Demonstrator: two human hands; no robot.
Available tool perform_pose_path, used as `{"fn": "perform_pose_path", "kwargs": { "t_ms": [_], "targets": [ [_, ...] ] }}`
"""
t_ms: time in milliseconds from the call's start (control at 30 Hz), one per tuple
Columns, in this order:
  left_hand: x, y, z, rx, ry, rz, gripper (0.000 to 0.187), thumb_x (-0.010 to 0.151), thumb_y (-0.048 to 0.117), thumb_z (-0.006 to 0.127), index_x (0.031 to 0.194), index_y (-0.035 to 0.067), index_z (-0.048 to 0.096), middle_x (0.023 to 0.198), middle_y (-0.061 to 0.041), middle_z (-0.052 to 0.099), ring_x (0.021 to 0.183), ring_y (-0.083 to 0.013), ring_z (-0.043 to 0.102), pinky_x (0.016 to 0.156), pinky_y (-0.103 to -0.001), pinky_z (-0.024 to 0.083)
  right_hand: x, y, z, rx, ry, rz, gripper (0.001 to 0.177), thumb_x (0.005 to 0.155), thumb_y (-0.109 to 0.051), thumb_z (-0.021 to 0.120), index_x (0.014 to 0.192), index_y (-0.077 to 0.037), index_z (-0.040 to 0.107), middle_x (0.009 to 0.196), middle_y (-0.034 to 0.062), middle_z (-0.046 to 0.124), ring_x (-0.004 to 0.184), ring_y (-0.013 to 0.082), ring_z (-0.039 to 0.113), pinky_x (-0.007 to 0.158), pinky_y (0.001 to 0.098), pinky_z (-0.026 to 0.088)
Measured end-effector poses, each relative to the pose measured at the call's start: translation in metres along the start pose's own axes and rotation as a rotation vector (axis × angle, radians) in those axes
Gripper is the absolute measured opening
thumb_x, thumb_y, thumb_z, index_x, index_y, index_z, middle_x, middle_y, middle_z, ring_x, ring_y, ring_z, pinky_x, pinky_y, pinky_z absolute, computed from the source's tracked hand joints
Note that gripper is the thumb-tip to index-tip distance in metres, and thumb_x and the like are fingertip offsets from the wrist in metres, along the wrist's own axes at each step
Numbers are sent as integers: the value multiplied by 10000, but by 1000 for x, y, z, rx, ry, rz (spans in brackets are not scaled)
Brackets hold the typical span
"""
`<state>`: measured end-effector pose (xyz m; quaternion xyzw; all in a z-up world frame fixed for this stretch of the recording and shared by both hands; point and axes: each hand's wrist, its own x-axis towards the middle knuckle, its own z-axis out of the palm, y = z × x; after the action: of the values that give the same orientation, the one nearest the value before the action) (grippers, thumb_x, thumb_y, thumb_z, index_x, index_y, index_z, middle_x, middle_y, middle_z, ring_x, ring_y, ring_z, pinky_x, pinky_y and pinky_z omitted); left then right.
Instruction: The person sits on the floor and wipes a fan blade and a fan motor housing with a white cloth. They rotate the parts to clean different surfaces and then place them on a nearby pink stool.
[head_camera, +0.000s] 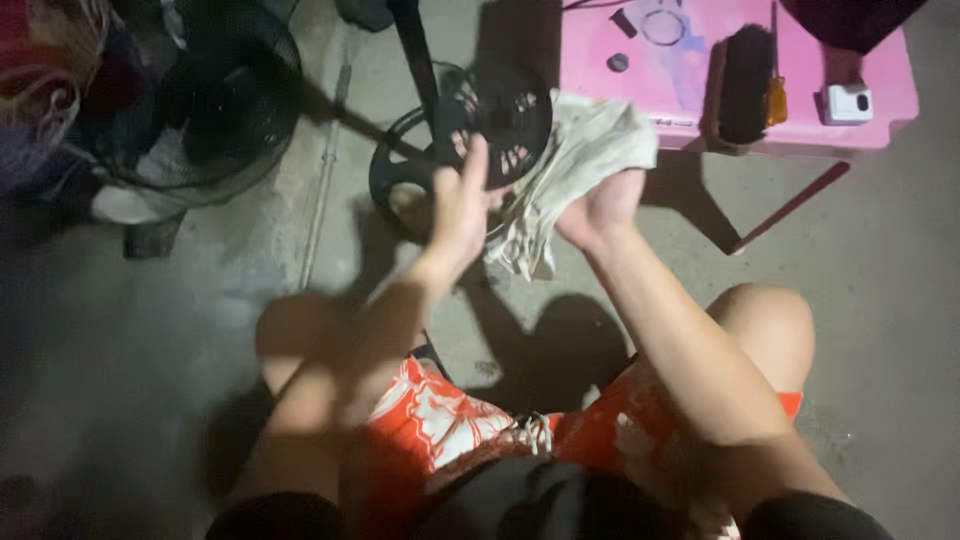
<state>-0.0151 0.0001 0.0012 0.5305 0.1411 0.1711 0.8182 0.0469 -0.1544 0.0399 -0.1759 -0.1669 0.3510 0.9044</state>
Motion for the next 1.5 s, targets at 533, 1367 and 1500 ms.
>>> {"fn": "perform_pose_path", "kwargs": {
  "t_ms": [533,1367,1500],
  "targets": [
    [7,21,-21,-475,-269,139,383,1088,247,541,1397,20,550,1360,-138,635,1222,-243,657,1068,-439,544,8,22,-47,-275,131,30,550,1095,-470,396,1430,-49,510,1436,156,581,1307,294,588,1137,464,496],
    [-34,11,8,826,-499,614,641,922,52,712,1530,134,525,1562,-147,480,1509,-337,432,1308,-449,240,-2,13,-20,79,-36,-71,708,1047,-666,337,1268,-39,578,1177,141,652,1116,308,640,1043,470,530],
    [-13,25,7,849,-56,959,819,872,199,844,1556,190,393,1518,-130,473,1515,-348,313,1339,-521,75,0,9,-21,201,245,-30,679,1011,-608,332,1269,-44,609,1238,134,676,1148,286,643,1024,442,527]
  ]
}}
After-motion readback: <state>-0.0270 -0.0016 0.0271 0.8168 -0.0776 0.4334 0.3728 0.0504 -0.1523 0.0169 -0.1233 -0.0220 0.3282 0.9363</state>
